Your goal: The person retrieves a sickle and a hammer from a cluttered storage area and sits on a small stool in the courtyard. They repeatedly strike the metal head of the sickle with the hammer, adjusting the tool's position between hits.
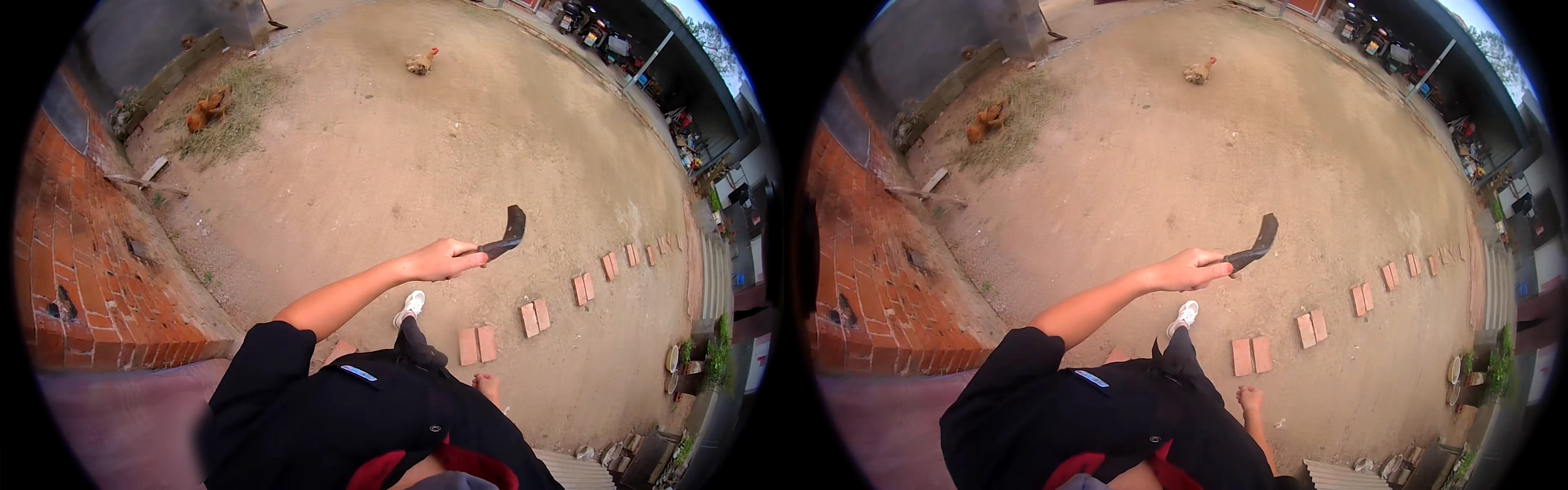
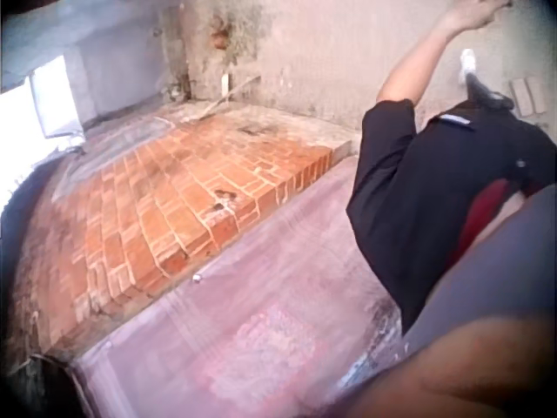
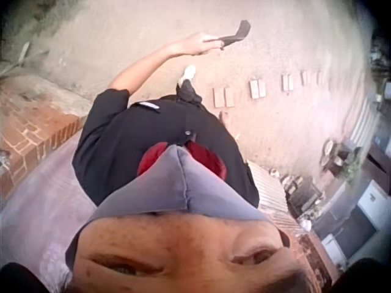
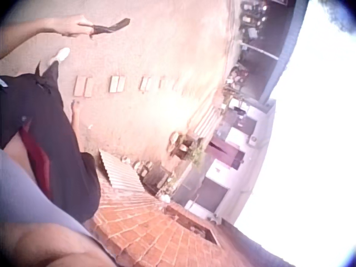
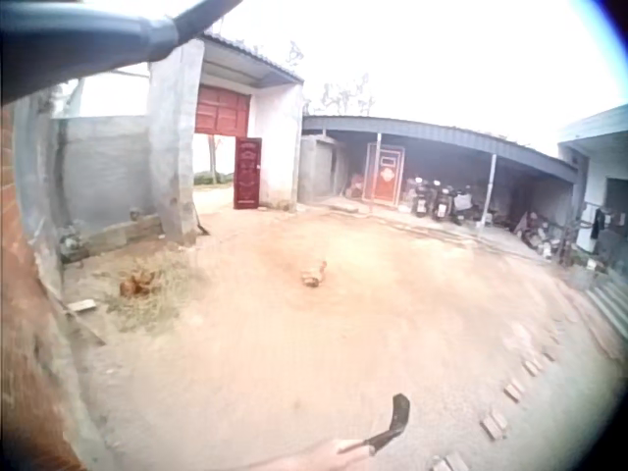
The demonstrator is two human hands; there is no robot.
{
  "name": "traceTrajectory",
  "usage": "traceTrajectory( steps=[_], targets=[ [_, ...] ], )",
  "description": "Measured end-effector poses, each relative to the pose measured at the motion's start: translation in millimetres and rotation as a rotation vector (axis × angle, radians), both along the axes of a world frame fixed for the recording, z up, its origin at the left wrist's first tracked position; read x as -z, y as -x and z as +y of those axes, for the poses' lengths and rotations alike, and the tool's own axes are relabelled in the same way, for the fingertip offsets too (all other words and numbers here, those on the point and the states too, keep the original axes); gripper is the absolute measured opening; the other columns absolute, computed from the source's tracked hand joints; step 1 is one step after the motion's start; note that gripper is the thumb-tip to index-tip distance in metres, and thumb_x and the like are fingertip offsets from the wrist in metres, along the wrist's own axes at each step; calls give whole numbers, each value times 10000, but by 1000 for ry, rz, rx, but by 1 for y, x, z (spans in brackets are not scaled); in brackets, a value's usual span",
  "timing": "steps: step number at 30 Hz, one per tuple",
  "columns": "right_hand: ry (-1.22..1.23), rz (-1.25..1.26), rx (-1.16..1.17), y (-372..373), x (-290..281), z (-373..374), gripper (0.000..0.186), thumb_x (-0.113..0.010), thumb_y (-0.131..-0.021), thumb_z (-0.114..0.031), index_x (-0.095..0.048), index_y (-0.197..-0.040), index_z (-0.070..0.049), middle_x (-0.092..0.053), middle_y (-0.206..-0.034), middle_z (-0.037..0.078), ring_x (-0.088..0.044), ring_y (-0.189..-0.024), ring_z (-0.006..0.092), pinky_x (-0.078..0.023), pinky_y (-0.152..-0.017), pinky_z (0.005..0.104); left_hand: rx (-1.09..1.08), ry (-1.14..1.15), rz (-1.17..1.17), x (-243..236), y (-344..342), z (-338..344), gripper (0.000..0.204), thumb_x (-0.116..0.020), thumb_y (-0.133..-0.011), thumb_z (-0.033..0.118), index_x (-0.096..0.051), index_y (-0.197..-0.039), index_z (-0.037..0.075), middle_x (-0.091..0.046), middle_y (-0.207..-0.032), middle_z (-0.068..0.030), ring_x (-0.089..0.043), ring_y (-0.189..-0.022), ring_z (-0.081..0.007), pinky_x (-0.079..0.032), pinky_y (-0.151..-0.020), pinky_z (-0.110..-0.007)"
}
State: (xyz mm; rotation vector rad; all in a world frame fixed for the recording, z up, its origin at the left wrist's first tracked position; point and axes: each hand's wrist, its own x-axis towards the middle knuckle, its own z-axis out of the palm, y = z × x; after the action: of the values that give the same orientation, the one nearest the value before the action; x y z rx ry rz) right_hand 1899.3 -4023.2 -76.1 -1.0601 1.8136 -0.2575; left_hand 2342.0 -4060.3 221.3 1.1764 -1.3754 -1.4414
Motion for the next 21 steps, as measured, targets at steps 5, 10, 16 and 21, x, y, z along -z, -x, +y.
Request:
traceTrajectory(
  steps=[5, 10, 16, 21],
  targets=[
    [-5, -117, -55, -27, 58, -140, 147, -526, -873, -36, -656, -901, 27, -632, -678, 75, -585, -555, 141, -463, -482, 266, -489, -144, 35, 81, -103, -60, 463, -493, -936, 494, -643, -1039, 68, -387, -524, 61, -363, -436, -42, -304, -421, -226],
    [-35, -25, -158, -86, 12, -302, 175, -529, -840, -26, -679, -909, 32, -645, -696, 90, -602, -586, 155, -480, -518, 281, -958, -277, 42, 134, -154, -110, 465, -486, -941, 490, -633, -1047, 61, -385, -505, 51, -350, -385, -54, -278, -374, -236],
    [125, -17, -232, -160, 4, -512, 153, -533, -873, -45, -660, -939, 11, -636, -721, 52, -595, -605, 117, -488, -537, 245, -1016, -342, 172, 148, -180, -263, 442, -504, -942, 476, -632, -1001, 57, -392, -498, 42, -346, -369, -51, -270, -358, -236],
    [50, 14, -116, -217, 36, -637, 167, -540, -873, -41, -659, -978, 13, -663, -758, 77, -626, -628, 152, -518, -578, 274, -844, -103, -161, 153, -261, -450, 424, -525, -932, 443, -634, -916, 33, -452, -545, -14, -415, -474, -102, -343, -457, -287]
  ],
)
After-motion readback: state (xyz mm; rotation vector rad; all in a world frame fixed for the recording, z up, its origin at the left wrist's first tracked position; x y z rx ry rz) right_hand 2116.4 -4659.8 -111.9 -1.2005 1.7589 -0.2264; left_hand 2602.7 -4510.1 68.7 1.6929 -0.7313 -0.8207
